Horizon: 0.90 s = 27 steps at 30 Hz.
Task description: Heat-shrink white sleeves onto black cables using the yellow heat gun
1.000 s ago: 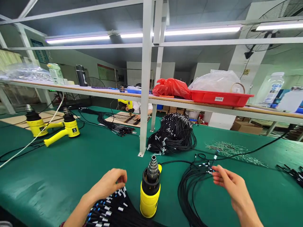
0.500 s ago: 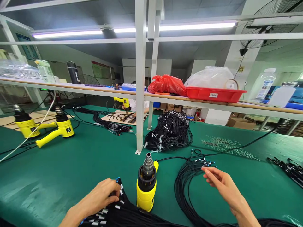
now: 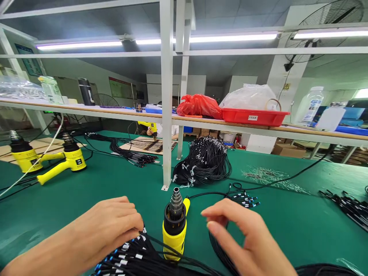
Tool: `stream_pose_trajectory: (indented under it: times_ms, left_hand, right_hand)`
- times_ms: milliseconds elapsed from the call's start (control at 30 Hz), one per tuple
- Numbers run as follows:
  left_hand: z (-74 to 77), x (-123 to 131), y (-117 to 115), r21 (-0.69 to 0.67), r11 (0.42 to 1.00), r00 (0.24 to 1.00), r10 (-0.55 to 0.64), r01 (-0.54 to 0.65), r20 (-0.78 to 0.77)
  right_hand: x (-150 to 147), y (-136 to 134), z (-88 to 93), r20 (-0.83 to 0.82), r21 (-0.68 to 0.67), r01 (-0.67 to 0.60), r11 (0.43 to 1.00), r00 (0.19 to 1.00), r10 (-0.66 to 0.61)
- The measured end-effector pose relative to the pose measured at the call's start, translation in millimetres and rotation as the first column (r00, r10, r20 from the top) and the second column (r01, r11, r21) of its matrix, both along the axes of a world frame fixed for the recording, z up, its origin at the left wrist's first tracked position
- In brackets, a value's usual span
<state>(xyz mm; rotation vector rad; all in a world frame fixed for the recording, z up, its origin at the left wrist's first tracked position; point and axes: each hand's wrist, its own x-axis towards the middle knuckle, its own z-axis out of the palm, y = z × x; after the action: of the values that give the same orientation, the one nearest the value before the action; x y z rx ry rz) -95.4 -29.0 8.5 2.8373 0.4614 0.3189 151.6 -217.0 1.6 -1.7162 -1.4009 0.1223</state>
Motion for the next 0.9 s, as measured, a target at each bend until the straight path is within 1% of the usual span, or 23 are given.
stream_pose_trajectory:
  times_ms: [33, 100, 133, 200, 267, 333, 467, 567, 633, 700, 767, 833, 900]
  left_hand:
    - [6.3, 5, -6, 0.037, 0.997, 0.997, -0.073, 0.072, 0.036]
    - [17.1, 15, -15, 0.125, 0.969, 0.974, -0.219, 0.211, 0.055]
    - [21.5, 21, -18, 0.167, 0.956, 0.965, -0.253, 0.24, 0.066]
    - [28.1, 31, -22, 0.23, 0.941, 0.959, -0.272, 0.248, 0.078]
    - [31.4, 41, -21, 0.254, 0.942, 0.964, -0.248, 0.217, 0.095]
    - [31.7, 46, -19, 0.236, 0.957, 0.973, -0.199, 0.167, 0.118]
    - [26.8, 47, -11, 0.169, 0.985, 0.987, -0.062, 0.037, 0.146]
    - [21.2, 46, -4, 0.148, 0.989, 0.987, -0.013, -0.011, 0.161]
    - [17.4, 48, 1, 0.116, 0.991, 0.985, 0.044, -0.064, 0.167]
    - [13.8, 51, 6, 0.058, 0.988, 0.976, 0.128, -0.14, 0.175]
    - [10.3, 55, 9, -0.021, 0.983, 0.964, 0.183, -0.183, 0.194]
    - [6.9, 58, 12, -0.111, 0.979, 0.954, 0.194, -0.173, 0.227]
    - [3.7, 61, 15, -0.194, 0.971, 0.946, 0.187, -0.137, 0.265]
  right_hand:
    - [-13, 3, 4.7, 0.033, 0.004, -0.049, 0.999, 0.998, 0.049]
    - [-33, 10, 12.2, 0.085, -0.016, -0.152, 0.988, 0.985, 0.153]
    - [-40, 15, 14.7, 0.098, -0.039, -0.197, 0.98, 0.975, 0.2]
    - [-47, 24, 17.1, 0.096, -0.107, -0.263, 0.959, 0.957, 0.273]
    - [-45, 33, 16.0, 0.049, -0.17, -0.287, 0.943, 0.953, 0.298]
    - [-40, 39, 12.6, -0.026, -0.21, -0.283, 0.936, 0.959, 0.284]
    - [-29, 47, 5.4, -0.089, -0.176, -0.214, 0.961, 0.976, 0.201]
    - [-25, 54, 3.7, -0.097, -0.153, -0.19, 0.97, 0.98, 0.176]
    - [-24, 59, 3.8, -0.099, -0.145, -0.178, 0.973, 0.981, 0.165]
    - [-22, 64, 4.1, -0.094, -0.122, -0.159, 0.98, 0.984, 0.148]
    - [-20, 69, 3.9, -0.091, -0.096, -0.145, 0.985, 0.986, 0.137]
    - [-18, 74, 3.0, -0.078, -0.077, -0.127, 0.989, 0.99, 0.121]
    - [-16, 78, 1.7, -0.062, -0.073, -0.105, 0.992, 0.993, 0.1]
